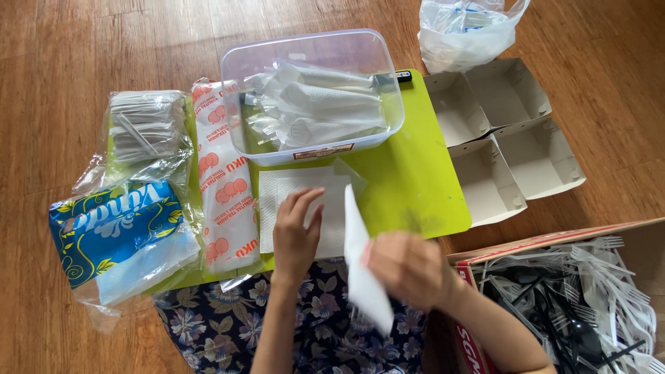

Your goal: Wrap plastic forks and spoons in paper napkins and organize them into a box

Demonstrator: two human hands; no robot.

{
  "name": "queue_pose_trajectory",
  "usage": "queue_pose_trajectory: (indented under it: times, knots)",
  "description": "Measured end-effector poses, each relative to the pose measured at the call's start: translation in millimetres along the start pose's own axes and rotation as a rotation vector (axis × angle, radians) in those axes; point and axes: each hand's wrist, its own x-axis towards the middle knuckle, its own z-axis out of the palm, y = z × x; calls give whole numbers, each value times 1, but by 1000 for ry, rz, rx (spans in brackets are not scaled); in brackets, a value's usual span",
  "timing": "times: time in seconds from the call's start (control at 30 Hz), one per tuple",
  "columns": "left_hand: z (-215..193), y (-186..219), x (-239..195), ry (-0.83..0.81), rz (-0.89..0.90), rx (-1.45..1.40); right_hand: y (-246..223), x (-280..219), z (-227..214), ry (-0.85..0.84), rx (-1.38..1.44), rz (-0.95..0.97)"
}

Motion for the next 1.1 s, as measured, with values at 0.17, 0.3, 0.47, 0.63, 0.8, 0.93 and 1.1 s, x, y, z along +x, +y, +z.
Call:
queue_pose_trajectory:
  times: [0.17,0.3,0.47,0.63,0.8,0.93,1.1]
  knots:
    - [-2,7,19,-281,61,476,63,-48,23,330,388,622]
    - [22,-23,13,-236,150,682,84,-51,36,663,786,1103]
    - [14,-16,11,-56,197,584,90,-40,39,809,977,1233]
    - [-39,20,5,4,96,284,93,-46,40,810,1039,1284]
    - [-74,42,-7,241,226,136,92,-43,39,771,1065,1376]
    - [-91,37,-28,316,191,353,93,-48,41,774,1096,1336]
    - [-121,50,-53,539,238,-5,91,-47,38,760,1121,1417]
